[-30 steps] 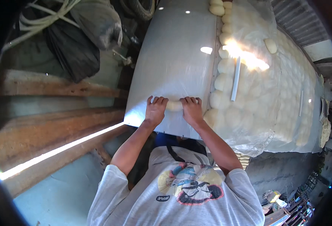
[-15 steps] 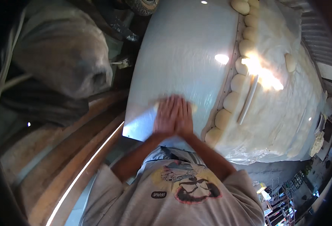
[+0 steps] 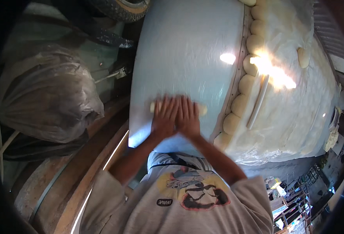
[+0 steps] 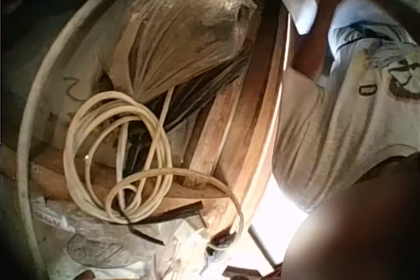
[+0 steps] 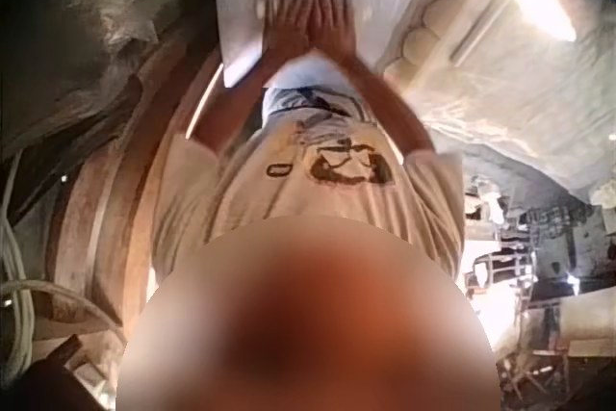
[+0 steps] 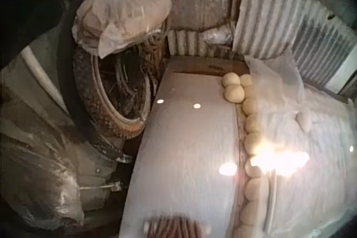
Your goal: The person flattens balls of dough using a rolling pin, folds the flattened pieces, and rolls them into cylindrical shapes before placing them on a metal tray.
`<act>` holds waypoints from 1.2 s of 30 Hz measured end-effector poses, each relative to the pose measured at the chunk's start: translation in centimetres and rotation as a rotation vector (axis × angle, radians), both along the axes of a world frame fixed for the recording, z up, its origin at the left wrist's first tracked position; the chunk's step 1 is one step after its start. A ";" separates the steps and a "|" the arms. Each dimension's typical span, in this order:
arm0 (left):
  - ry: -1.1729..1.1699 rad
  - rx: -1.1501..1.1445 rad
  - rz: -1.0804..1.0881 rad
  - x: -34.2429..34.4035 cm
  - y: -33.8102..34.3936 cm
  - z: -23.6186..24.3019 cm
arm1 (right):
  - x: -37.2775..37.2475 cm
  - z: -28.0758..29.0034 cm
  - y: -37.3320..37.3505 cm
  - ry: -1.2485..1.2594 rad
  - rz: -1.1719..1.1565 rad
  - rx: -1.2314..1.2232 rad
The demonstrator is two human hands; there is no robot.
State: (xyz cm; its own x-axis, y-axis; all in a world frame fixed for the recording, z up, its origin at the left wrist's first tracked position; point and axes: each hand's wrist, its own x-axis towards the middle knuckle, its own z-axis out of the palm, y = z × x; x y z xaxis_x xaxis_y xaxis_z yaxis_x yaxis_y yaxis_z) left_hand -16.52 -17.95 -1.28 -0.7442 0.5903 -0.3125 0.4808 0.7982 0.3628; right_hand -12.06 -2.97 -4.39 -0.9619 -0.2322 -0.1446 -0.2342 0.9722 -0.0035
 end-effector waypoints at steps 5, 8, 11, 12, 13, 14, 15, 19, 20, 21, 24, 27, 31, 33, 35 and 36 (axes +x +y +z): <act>0.282 -0.090 0.162 -10.1 1.5 1.3 | -10.2 2.5 3.6 0.072 -0.210 -0.291; 0.566 0.002 0.328 -20.3 2.6 0.8 | -20.7 2.3 7.2 0.315 -0.455 -0.158; 0.388 0.177 0.226 -13.8 -0.6 -1.2 | -13.9 0.6 8.1 0.209 -0.407 -0.228; 0.322 0.244 0.218 -9.4 -2.0 -2.3 | -9.2 0.1 7.5 0.134 -0.388 -0.289; 0.265 0.311 0.212 -5.2 -3.1 -2.7 | -5.0 0.0 7.1 0.065 -0.365 -0.353; 0.224 0.343 0.237 -2.6 -3.4 -2.1 | -1.6 -0.1 6.5 0.077 -0.385 -0.420; 0.181 0.376 0.259 -1.6 -3.4 -1.7 | 0.0 -0.1 6.1 0.089 -0.406 -0.486; 0.358 0.379 0.361 -12.9 0.2 -2.2 | -11.0 -0.2 9.1 0.291 -0.474 -0.408; 0.406 0.411 0.403 -15.6 1.2 -2.4 | -14.0 -0.3 10.1 0.266 -0.516 -0.310; 0.402 0.409 0.402 -17.7 1.6 -2.3 | -16.4 -0.2 11.2 0.351 -0.508 -0.276; 0.492 0.452 0.456 -16.8 1.3 -2.1 | -16.3 0.1 10.8 0.282 -0.514 -0.291; 0.272 0.389 0.176 -6.5 -1.6 -2.4 | -6.1 -0.9 9.2 0.186 -0.377 -0.378; 0.133 0.892 0.734 1.9 -2.7 -2.9 | 0.6 -1.1 7.1 0.174 -0.598 -0.909; 0.020 0.730 0.611 3.4 -1.2 0.4 | 2.8 -2.1 4.3 0.095 -0.698 -1.296; -0.016 0.540 0.526 4.7 -3.0 1.0 | 3.0 -0.3 3.1 0.109 -0.630 -1.308; 0.111 0.698 0.701 5.6 -5.0 -1.1 | 2.8 1.2 2.0 0.112 -0.570 -1.306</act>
State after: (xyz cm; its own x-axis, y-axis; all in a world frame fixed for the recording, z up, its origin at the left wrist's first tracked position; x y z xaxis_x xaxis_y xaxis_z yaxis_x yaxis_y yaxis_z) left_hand -10.89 -22.95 -2.35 -0.9991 0.0314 0.0298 0.0421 0.5397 0.8408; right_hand -9.23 -0.98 -3.17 -0.9593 0.2779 -0.0500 0.1214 0.2459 -0.9617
